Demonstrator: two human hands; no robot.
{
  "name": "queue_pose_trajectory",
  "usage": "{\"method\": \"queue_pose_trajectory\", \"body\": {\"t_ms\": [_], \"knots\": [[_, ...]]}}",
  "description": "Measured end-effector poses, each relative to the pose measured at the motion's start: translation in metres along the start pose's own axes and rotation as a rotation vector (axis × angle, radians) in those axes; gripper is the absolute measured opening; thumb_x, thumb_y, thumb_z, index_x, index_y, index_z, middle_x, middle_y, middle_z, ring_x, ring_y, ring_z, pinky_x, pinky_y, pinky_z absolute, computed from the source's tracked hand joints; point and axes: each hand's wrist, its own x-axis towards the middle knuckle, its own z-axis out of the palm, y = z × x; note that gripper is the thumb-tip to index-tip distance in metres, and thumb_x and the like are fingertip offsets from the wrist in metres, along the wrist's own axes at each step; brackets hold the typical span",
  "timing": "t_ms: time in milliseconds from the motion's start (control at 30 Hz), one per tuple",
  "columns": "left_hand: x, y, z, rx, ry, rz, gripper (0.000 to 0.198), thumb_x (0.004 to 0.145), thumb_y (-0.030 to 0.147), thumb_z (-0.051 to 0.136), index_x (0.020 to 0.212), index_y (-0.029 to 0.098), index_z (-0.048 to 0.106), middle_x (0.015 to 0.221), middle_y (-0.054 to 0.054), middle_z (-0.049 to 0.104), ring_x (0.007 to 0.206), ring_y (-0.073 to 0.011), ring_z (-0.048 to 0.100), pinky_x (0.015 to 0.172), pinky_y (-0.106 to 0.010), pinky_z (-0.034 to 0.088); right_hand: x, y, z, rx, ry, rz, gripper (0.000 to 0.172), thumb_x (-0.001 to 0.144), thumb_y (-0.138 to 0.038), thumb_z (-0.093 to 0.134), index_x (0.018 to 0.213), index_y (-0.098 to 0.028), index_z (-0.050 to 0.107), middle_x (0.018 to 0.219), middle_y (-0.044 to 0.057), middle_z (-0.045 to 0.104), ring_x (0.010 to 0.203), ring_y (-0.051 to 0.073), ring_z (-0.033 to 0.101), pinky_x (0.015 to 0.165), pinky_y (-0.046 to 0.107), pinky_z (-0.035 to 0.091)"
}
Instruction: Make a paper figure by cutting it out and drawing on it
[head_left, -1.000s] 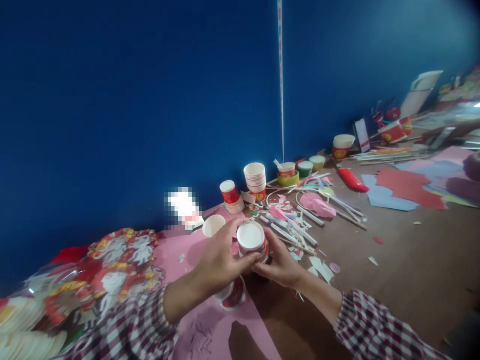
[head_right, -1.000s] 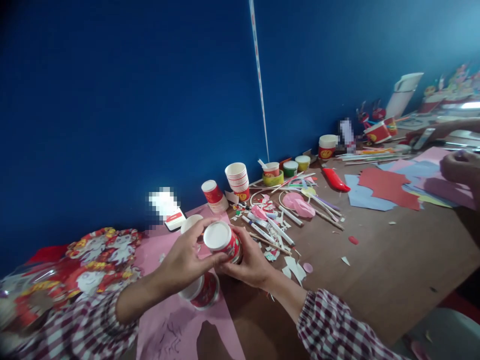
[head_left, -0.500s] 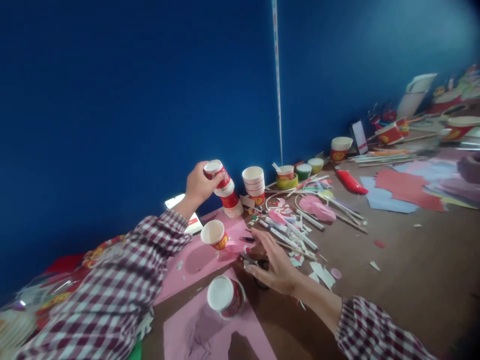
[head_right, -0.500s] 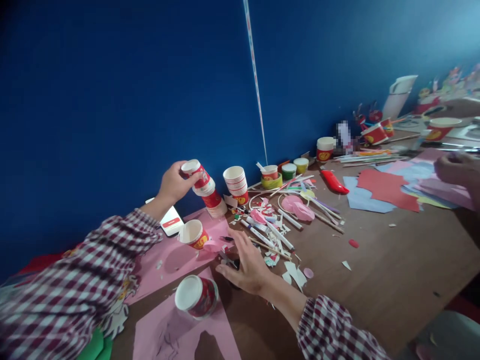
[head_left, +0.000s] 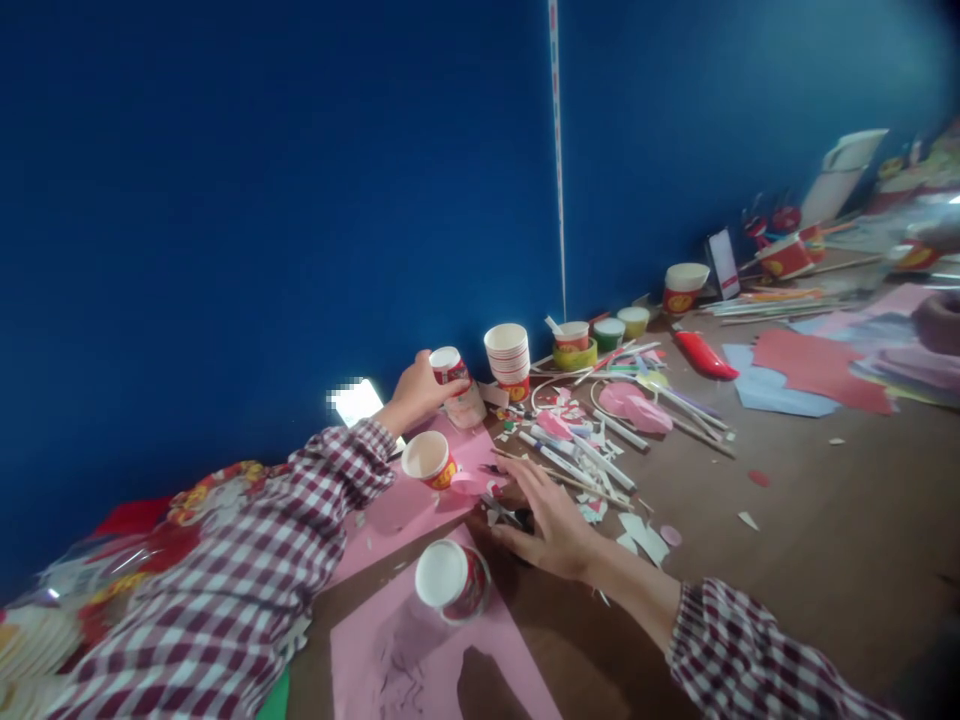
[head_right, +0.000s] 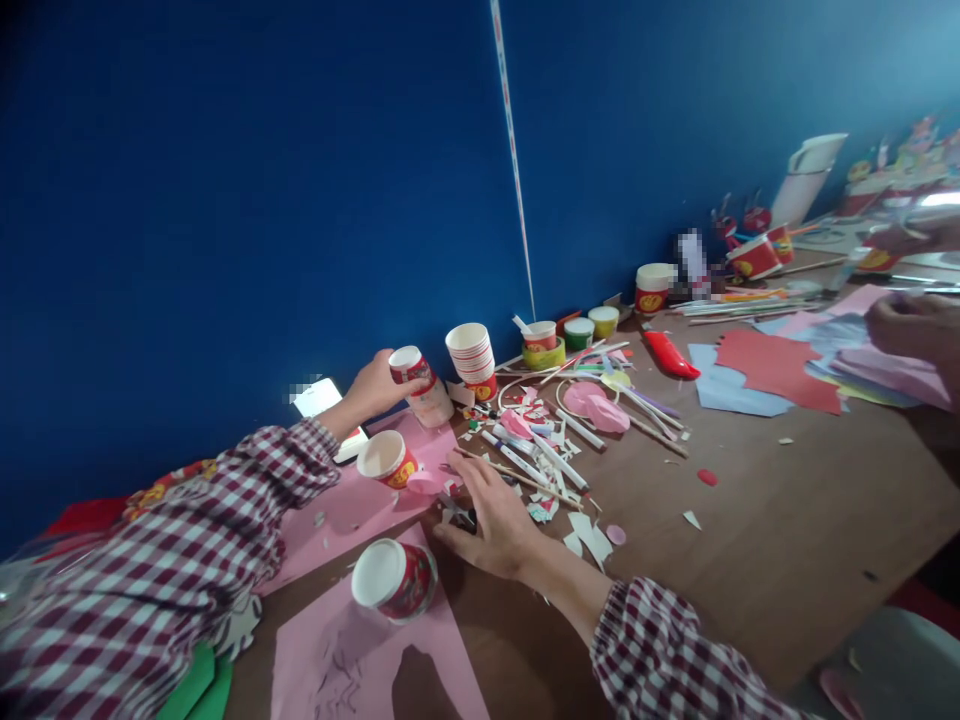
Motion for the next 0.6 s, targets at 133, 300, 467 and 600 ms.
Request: {"method": "queue_pose_trajectory", "body": {"t_ms": [133, 300, 467, 600], "knots": [[-0.019, 0.007, -0.017, 0.123, 0.21, 0.055, 0.066, 0.076, 0.051, 0.061, 0.125, 0.011, 0.045, 0.118, -0.018, 0.057, 0.109, -0.0318, 0.054, 0.087, -0.039, 0.042, -0.001, 0.001, 0.001, 0.003, 0.046, -0.01, 0.067, 0.082, -0.037, 0.063, 0.14, -0.02, 0.035, 0.138, 0.014, 0.046, 0.126, 0.031, 0.043, 0.102, 0.049, 0.039], [-0.058, 0.021, -0.023, 0.18, -0.239, 0.526, 0.025, 0.087, 0.04, 0.049, 0.082, 0.022, 0.066, 0.084, -0.004, 0.066, 0.083, -0.0211, 0.06, 0.079, -0.034, 0.044, 0.0, -0.002, 0.0, 0.007, 0.134, 0.031, 0.056, 0.086, -0.032, 0.057, 0.138, -0.021, 0.038, 0.133, 0.013, 0.05, 0.123, 0.029, 0.046, 0.102, 0.047, 0.041], [-0.083, 0.021, 0.001, 0.251, -0.487, 0.788, 0.02, 0.059, 0.026, 0.077, 0.076, 0.022, 0.067, 0.081, -0.005, 0.066, 0.091, -0.0289, 0.06, 0.078, -0.039, 0.045, 0.002, -0.004, -0.002, 0.076, 0.174, 0.059, 0.054, 0.087, -0.031, 0.057, 0.137, -0.022, 0.038, 0.125, 0.012, 0.054, 0.114, 0.027, 0.053, 0.098, 0.044, 0.046], [-0.084, 0.024, 0.008, 0.308, -0.517, 0.707, 0.006, 0.066, 0.016, 0.067, 0.065, 0.019, 0.062, 0.069, -0.006, 0.062, 0.076, -0.0264, 0.061, 0.065, -0.035, 0.046, 0.002, -0.001, -0.001, 0.126, 0.202, 0.067, 0.051, 0.087, -0.028, 0.055, 0.135, -0.023, 0.039, 0.124, 0.012, 0.054, 0.111, 0.026, 0.055, 0.096, 0.044, 0.047]]}}
